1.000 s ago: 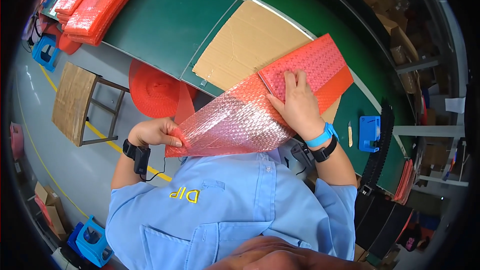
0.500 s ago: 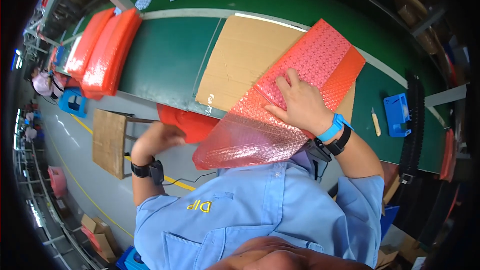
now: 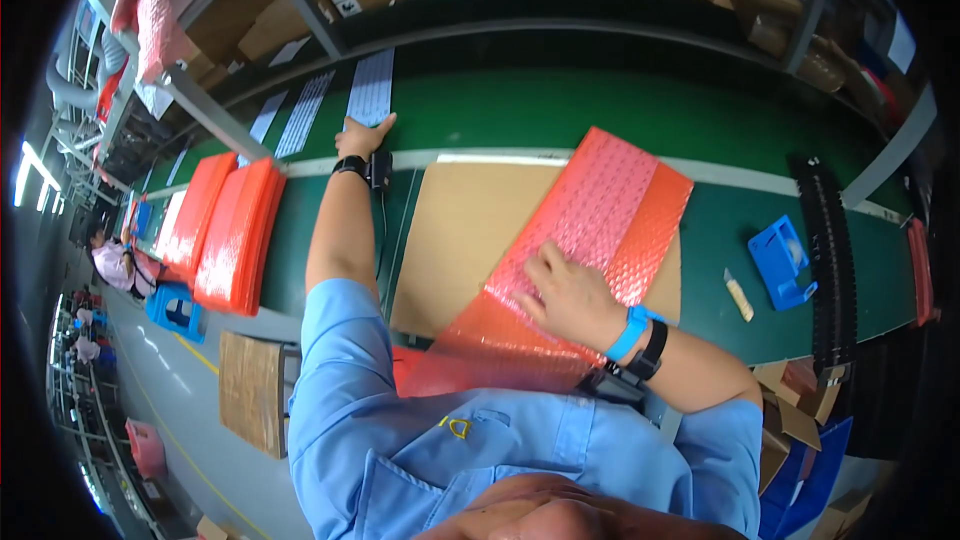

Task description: The person wraps circuit boards in red bubble wrap by placing each board onto a sheet, folding it over, and securing it with tape. The wrapped boards are then stacked on the side of the workstation, and the process is repeated.

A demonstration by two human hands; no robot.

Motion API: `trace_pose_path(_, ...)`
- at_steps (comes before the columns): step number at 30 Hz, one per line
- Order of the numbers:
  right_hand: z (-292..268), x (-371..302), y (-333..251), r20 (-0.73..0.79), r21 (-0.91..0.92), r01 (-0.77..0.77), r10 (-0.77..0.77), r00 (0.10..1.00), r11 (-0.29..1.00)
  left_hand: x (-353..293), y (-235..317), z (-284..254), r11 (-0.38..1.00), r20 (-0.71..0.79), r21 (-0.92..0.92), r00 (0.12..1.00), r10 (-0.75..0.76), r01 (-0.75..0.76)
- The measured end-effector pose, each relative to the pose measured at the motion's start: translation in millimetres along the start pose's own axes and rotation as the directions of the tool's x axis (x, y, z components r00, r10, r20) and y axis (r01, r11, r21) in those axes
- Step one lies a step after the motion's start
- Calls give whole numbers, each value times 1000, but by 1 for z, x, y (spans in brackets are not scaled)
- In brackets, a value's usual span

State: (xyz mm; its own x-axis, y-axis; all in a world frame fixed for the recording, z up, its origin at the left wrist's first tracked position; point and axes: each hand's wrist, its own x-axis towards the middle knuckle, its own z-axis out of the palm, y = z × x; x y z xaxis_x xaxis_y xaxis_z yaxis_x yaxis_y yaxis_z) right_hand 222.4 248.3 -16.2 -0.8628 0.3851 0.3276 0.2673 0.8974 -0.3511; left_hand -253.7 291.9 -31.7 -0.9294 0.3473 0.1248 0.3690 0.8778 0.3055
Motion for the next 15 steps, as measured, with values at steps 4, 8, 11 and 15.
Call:
trace_pose_path(4,-4,5,14,8,4,2,-2,1000,1000,0,56,7,988,65,153,997,-35,25)
trace_pose_path(8,-4,14,22,-18,26,35,-34,999,999,53,43,7,996,110,45,991,73,-79)
trace_pose_path(11,-2,15,31,-27,43,55,-54,998,998,76,10,-10,980,111,-129,980,167,-152)
trace_pose_path(15,2,13,40,-18,26,18,-18,1000,1000,8,-20,-63,582,631,-705,732,256,405)
